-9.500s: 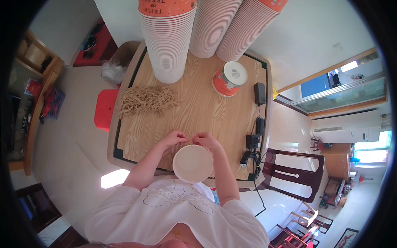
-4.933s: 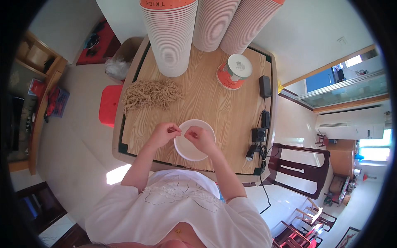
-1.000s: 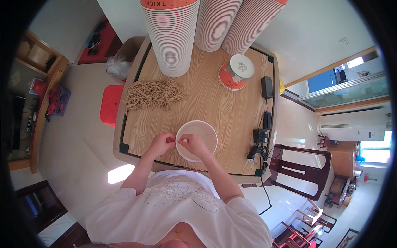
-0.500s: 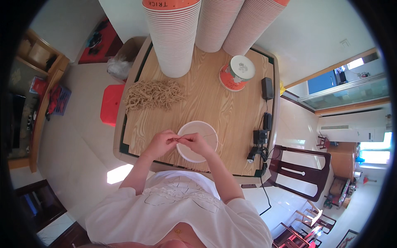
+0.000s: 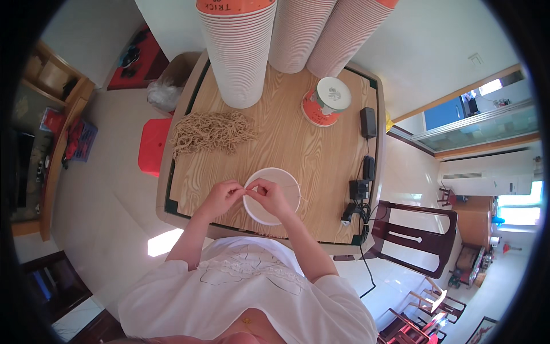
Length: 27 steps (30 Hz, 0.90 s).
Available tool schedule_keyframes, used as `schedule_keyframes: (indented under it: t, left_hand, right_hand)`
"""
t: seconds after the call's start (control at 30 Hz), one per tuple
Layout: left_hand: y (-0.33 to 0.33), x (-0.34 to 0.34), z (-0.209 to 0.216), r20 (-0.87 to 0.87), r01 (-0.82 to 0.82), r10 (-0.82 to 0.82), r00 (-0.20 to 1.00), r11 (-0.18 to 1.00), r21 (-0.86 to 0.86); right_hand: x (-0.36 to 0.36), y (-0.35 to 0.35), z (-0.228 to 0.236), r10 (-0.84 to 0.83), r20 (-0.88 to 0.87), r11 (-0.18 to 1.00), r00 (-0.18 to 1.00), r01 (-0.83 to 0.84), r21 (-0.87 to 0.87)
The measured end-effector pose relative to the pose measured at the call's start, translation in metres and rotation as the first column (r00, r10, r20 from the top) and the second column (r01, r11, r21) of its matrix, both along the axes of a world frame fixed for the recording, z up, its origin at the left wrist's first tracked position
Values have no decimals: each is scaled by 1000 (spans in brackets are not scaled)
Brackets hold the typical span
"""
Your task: Picking up thin shredded paper or excelsior strips and placing them into a white bowl.
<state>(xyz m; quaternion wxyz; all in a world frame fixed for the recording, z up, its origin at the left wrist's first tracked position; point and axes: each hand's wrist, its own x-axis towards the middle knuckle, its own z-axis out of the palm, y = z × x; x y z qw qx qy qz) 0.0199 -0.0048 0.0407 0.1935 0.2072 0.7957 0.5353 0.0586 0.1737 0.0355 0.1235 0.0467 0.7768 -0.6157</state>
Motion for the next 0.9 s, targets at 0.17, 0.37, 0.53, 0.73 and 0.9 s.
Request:
schedule_keyframes:
  t: [0.17,0.37,0.53,0.73,0.9]
  left_hand:
    - [-1,-1,2,37,-5,5,999,1000,16]
    - [-4,1,-7,97,8,-6,995,1000,-11]
    - [-11,3,-26,38,-133,140,989,980,-145]
    - [-12,6,-30,48,-47,58,997,974,-220]
    - [-12,7,-34,60,-23,38,997,974,-227]
  right_hand:
    - [2,-5,-2,-35,-8,998,999,36,42]
    - [5,-8,-1,-21,-71,989,997,31,143]
    - [8,-5,-13,3,-44,966,999,9,258]
    - [8,-5,-20,31,-18,937,999,-23,348]
    - [7,-7,-20,39,10,932,999,-40,361]
